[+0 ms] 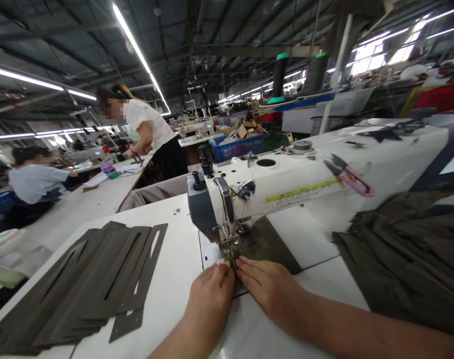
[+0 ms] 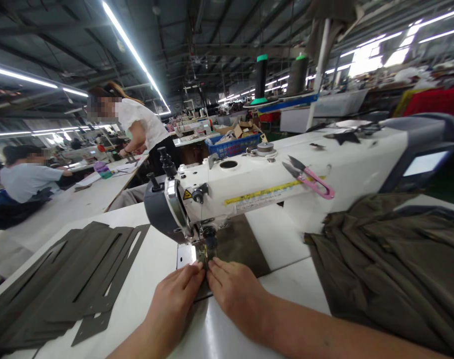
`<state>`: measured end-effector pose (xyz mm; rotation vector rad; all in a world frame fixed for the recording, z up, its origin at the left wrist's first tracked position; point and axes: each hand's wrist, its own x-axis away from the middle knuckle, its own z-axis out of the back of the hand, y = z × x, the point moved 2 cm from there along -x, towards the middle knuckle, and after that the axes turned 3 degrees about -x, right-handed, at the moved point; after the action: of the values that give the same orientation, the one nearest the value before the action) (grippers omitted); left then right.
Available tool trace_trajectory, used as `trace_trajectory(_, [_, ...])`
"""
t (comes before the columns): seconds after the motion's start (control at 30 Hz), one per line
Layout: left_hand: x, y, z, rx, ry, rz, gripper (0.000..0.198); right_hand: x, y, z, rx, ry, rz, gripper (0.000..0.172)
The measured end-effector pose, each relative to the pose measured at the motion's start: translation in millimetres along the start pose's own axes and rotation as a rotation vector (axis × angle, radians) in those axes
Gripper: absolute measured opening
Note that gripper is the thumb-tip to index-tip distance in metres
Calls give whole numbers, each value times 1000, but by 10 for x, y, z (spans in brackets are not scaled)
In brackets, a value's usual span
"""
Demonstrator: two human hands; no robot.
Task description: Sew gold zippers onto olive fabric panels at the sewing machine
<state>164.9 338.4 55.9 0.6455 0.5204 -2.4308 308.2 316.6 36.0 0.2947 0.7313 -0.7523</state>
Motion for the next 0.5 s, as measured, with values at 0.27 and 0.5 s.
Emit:
trace_trajectory(0.27, [-64, -92, -56, 46, -3, -12, 21, -132, 85, 5, -23, 42, -4, 30])
trace_trajectory(0.5, [-83, -208, -141, 145, -32, 60, 25, -211, 158, -72, -38, 17, -23, 27])
